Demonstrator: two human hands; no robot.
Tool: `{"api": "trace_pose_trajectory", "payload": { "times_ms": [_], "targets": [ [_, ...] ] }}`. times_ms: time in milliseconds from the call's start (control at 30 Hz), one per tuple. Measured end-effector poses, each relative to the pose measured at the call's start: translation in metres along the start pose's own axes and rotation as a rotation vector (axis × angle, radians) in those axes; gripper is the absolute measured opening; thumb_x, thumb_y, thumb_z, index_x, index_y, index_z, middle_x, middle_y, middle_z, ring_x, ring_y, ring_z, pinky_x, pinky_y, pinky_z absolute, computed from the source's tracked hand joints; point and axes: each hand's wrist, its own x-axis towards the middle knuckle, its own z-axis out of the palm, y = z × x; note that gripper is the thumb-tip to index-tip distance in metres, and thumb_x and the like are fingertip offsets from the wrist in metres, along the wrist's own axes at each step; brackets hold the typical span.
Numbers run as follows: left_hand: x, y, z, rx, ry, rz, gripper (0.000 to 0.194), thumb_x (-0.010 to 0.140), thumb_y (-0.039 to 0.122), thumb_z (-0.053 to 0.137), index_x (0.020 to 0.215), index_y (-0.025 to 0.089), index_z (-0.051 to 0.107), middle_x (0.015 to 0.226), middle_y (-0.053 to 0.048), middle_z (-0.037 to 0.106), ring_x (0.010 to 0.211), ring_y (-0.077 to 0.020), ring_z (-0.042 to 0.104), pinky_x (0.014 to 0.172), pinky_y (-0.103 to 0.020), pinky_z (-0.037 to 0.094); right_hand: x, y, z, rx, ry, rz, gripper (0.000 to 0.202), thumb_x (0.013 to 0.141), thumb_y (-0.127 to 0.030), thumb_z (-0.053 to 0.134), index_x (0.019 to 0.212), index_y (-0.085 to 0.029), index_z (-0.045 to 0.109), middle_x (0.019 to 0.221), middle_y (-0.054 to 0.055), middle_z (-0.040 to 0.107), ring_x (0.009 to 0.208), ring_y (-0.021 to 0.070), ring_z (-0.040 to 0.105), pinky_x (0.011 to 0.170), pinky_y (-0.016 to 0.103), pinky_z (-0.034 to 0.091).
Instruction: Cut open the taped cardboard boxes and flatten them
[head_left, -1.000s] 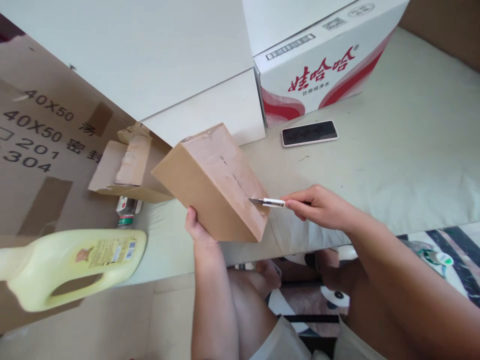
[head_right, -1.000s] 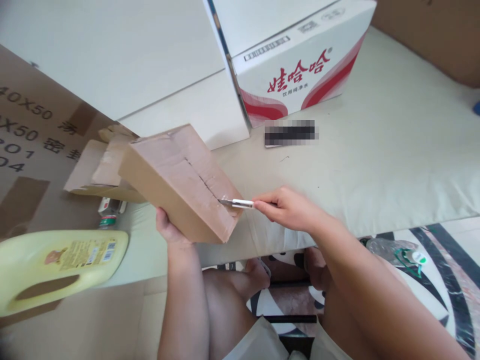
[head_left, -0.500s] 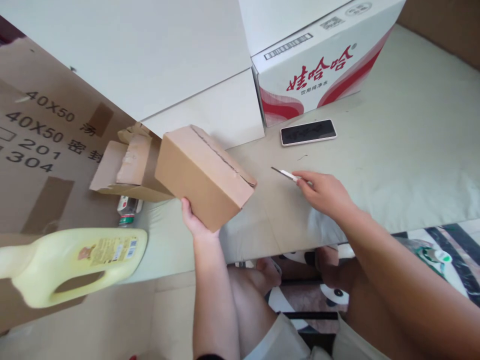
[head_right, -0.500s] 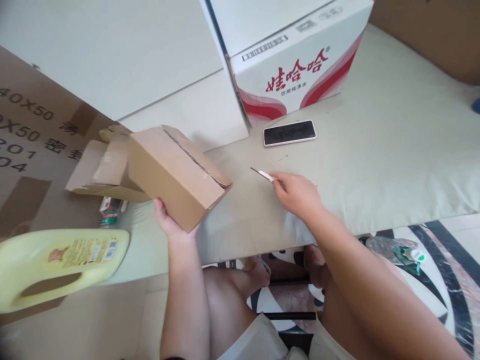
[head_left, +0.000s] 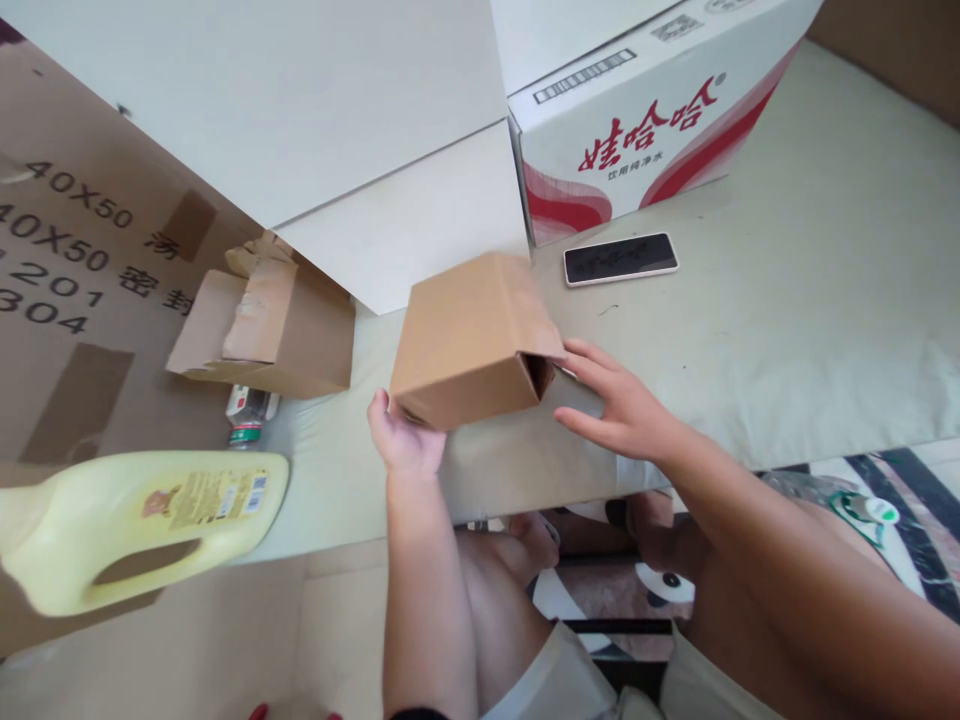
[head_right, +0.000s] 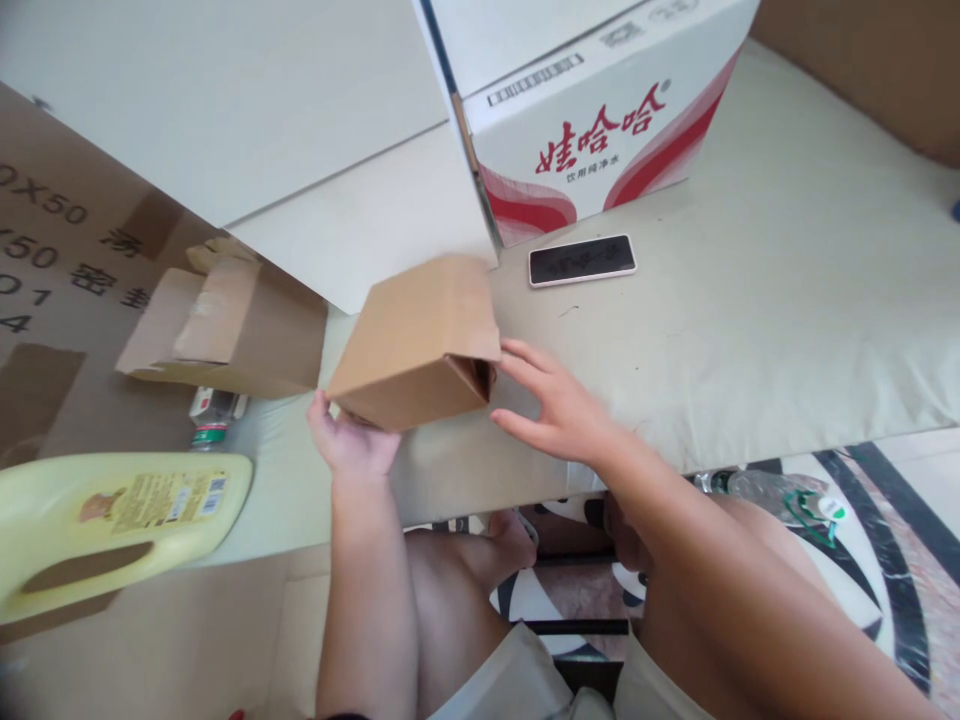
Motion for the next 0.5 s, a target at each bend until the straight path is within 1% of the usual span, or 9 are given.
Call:
{"api": "trace_pose_trajectory", "payload": {
  "times_ms": [100, 133, 200, 267, 333, 433, 500],
  "targets": [
    [0.003, -0.006, -0.001, 0.037, -0.047, 0.064, 0.048, 0.077, 0.064, 0.066, 0.107, 0.027, 0.073, 0.121, -0.006, 0.075, 0.118, -0.0262, 0.067, 0.091, -0.035, 0.055, -0.001, -0.001, -0.001, 0.022, 0.02, 0.003, 0.07, 0.093, -0.042, 0.064, 0.158, -0.028, 0.04, 0.157, 0.013, 0.05, 0.148, 0.0324, 0.045, 0.12, 0.057, 0.04],
    [0.005, -0.01, -0.001, 0.067, -0.037, 0.098, 0.048, 0.077, 0.064, 0.067, 0.107, 0.027, 0.073, 0.121, -0.005, 0.075, 0.12, -0.0256, 0.066, 0.094, -0.034, 0.054, -0.001, -0.001, -0.001, 0.04, 0.022, 0.001, 0.074, 0.093, -0.041, 0.064, 0.16, -0.03, 0.034, 0.159, 0.013, 0.049, 0.148, 0.0318, 0.045, 0.121, 0.057, 0.04],
    [0.009, -0.018, -0.002, 0.171, 0.032, 0.184, 0.048, 0.076, 0.063, 0.071, 0.106, 0.025, 0.074, 0.118, -0.005, 0.075, 0.122, -0.0243, 0.065, 0.099, -0.033, 0.051, -0.001, -0.001, -0.001, 0.07, 0.018, 0.01, 0.08, 0.093, -0.041, 0.064, 0.163, -0.031, 0.026, 0.161, 0.013, 0.046, 0.148, 0.0311, 0.046, 0.12, 0.056, 0.041],
    [0.012, -0.025, -0.002, 0.293, 0.12, 0.259, 0.049, 0.075, 0.062, 0.076, 0.103, 0.023, 0.075, 0.111, -0.005, 0.077, 0.118, -0.023, 0.066, 0.098, -0.03, 0.05, -0.002, 0.0, 0.001, 0.084, 0.007, 0.032, 0.083, 0.093, -0.041, 0.065, 0.164, -0.031, 0.023, 0.161, 0.013, 0.045, 0.146, 0.0313, 0.048, 0.119, 0.056, 0.043],
    [0.013, -0.029, -0.002, 0.379, 0.157, 0.267, 0.051, 0.076, 0.064, 0.075, 0.101, 0.02, 0.075, 0.105, -0.006, 0.077, 0.112, -0.0225, 0.069, 0.094, -0.03, 0.051, -0.003, 0.003, 0.004, 0.092, -0.005, 0.055, 0.083, 0.092, -0.04, 0.065, 0.164, -0.03, 0.023, 0.159, 0.014, 0.047, 0.144, 0.0318, 0.05, 0.118, 0.056, 0.044],
    [0.012, -0.028, -0.001, 0.396, 0.161, 0.209, 0.058, 0.074, 0.071, 0.073, 0.094, 0.017, 0.077, 0.095, -0.008, 0.078, 0.101, -0.0235, 0.071, 0.085, -0.03, 0.054, -0.004, 0.006, 0.008, 0.117, -0.009, 0.08, 0.08, 0.093, -0.04, 0.064, 0.162, -0.029, 0.024, 0.158, 0.015, 0.048, 0.142, 0.0321, 0.053, 0.117, 0.057, 0.045],
    [0.01, -0.024, 0.001, 0.354, 0.132, 0.233, 0.059, 0.07, 0.072, 0.076, 0.093, 0.017, 0.077, 0.094, -0.007, 0.077, 0.101, -0.0236, 0.072, 0.086, -0.03, 0.055, -0.004, 0.007, 0.011, 0.153, 0.0, 0.076, 0.078, 0.094, -0.04, 0.062, 0.161, -0.028, 0.024, 0.16, 0.017, 0.045, 0.143, 0.0318, 0.051, 0.118, 0.056, 0.044]
  ]
}}
